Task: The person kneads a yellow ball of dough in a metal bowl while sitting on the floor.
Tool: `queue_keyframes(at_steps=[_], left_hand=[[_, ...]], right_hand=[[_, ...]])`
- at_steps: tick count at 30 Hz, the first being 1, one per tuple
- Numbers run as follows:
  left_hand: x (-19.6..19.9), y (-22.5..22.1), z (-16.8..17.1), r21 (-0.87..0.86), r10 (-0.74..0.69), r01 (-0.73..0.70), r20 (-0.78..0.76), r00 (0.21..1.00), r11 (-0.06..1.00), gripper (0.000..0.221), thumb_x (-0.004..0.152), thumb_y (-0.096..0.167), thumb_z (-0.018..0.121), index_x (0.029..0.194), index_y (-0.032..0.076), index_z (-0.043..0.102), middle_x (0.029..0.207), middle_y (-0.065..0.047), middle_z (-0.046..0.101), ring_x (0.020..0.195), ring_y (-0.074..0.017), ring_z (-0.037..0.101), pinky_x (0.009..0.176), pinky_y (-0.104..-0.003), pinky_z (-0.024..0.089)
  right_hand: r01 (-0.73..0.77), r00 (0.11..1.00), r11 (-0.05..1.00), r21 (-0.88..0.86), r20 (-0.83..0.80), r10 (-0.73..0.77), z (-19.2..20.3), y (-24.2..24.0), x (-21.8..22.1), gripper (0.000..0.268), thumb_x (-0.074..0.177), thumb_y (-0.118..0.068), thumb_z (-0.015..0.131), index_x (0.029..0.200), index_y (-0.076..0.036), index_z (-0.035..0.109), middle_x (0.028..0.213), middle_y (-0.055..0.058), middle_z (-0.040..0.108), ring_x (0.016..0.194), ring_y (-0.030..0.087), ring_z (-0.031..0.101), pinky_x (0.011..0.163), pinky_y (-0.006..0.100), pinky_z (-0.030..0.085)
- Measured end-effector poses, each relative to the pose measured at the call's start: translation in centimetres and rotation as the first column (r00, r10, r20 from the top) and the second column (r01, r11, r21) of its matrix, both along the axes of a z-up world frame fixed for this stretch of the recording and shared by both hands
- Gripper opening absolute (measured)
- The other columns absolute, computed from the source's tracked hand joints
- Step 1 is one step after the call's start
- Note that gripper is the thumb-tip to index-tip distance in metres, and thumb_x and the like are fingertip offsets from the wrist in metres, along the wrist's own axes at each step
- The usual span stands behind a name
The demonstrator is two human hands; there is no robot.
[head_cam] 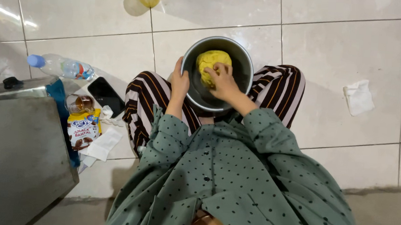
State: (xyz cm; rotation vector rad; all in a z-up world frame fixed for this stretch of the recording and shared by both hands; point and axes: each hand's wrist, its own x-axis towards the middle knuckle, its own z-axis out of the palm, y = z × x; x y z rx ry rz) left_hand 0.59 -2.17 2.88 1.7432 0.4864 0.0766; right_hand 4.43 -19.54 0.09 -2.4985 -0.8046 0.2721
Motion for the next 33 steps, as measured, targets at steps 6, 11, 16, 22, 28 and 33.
queue_keyframes(at_steps=[6, 11, 16, 22, 28, 33], left_hand=[[-0.2, -0.8, 2.4, -0.011, 0.024, -0.024, 0.002, 1.000, 1.000, 0.055, 0.083, -0.002, 0.042, 0.137, 0.008, 0.044, 0.134, -0.024, 0.049, 0.128, -0.0385, 0.041, 0.109, -0.050, 0.030], [-0.2, -0.6, 0.9, 0.015, 0.010, -0.010, -0.011, 1.000, 1.000, 0.056, 0.083, -0.002, 0.043, 0.138, 0.008, 0.044, 0.134, -0.022, 0.049, 0.129, -0.0376, 0.041, 0.110, -0.050, 0.029], [0.1, 0.0, -0.7, 0.044, 0.007, -0.005, -0.054, 0.999, 0.999, 0.056, 0.083, -0.002, 0.043, 0.138, 0.009, 0.044, 0.135, -0.021, 0.049, 0.130, -0.0366, 0.040, 0.111, -0.048, 0.029], [0.5, 0.6, -2.2, -0.022, 0.046, -0.047, -0.050, 0.998, 0.999, 0.053, 0.087, -0.002, 0.040, 0.139, 0.009, 0.042, 0.138, -0.024, 0.045, 0.132, -0.0397, 0.036, 0.109, -0.052, 0.027], [0.2, 0.0, -0.7, -0.054, 0.020, -0.019, 0.021, 1.000, 0.998, 0.052, 0.087, -0.003, 0.040, 0.138, 0.005, 0.041, 0.136, -0.027, 0.044, 0.130, -0.0421, 0.036, 0.109, -0.052, 0.027], [0.6, 0.0, -2.9, -0.050, 0.037, -0.034, 0.061, 0.997, 0.998, 0.051, 0.085, -0.002, 0.047, 0.136, 0.004, 0.045, 0.132, -0.026, 0.049, 0.127, -0.0374, 0.042, 0.108, -0.048, 0.031]], right_hand=[[0.104, 0.979, 0.994, -0.032, -0.170, -0.108, 2.7, -2.7, 5.7, 0.035, 0.081, -0.044, 0.059, 0.109, -0.025, 0.062, 0.100, 0.009, 0.058, 0.100, 0.035, 0.057, 0.080, 0.054, 0.047], [0.238, 0.946, 0.954, -0.182, -0.180, -0.270, 2.3, 2.0, 6.7, 0.048, 0.087, -0.051, 0.048, 0.120, -0.017, 0.057, 0.118, 0.013, 0.047, 0.112, 0.042, 0.047, 0.086, 0.059, 0.044], [0.171, 0.980, 0.880, -0.444, -0.018, -0.200, 2.6, 6.4, 0.8, 0.061, 0.084, -0.051, 0.051, 0.137, -0.021, 0.044, 0.145, 0.017, 0.032, 0.134, 0.047, 0.023, 0.096, 0.071, 0.024], [0.134, 0.882, 0.968, -0.214, 0.471, -0.018, -0.1, 3.2, -3.6, 0.049, 0.075, -0.056, 0.057, 0.116, -0.029, 0.057, 0.113, 0.007, 0.046, 0.109, 0.035, 0.038, 0.078, 0.054, 0.037], [0.246, 0.967, 0.955, -0.167, 0.112, -0.230, -0.1, 1.0, 2.5, 0.051, 0.079, -0.065, 0.053, 0.110, -0.026, 0.059, 0.106, 0.008, 0.041, 0.105, 0.039, 0.042, 0.073, 0.050, 0.044], [0.155, 0.853, 0.927, -0.342, -0.427, -0.300, 6.0, 2.8, 4.6, 0.093, 0.070, -0.084, 0.051, 0.144, -0.032, 0.030, 0.145, 0.019, 0.022, 0.134, 0.049, 0.018, 0.092, 0.073, 0.031]])
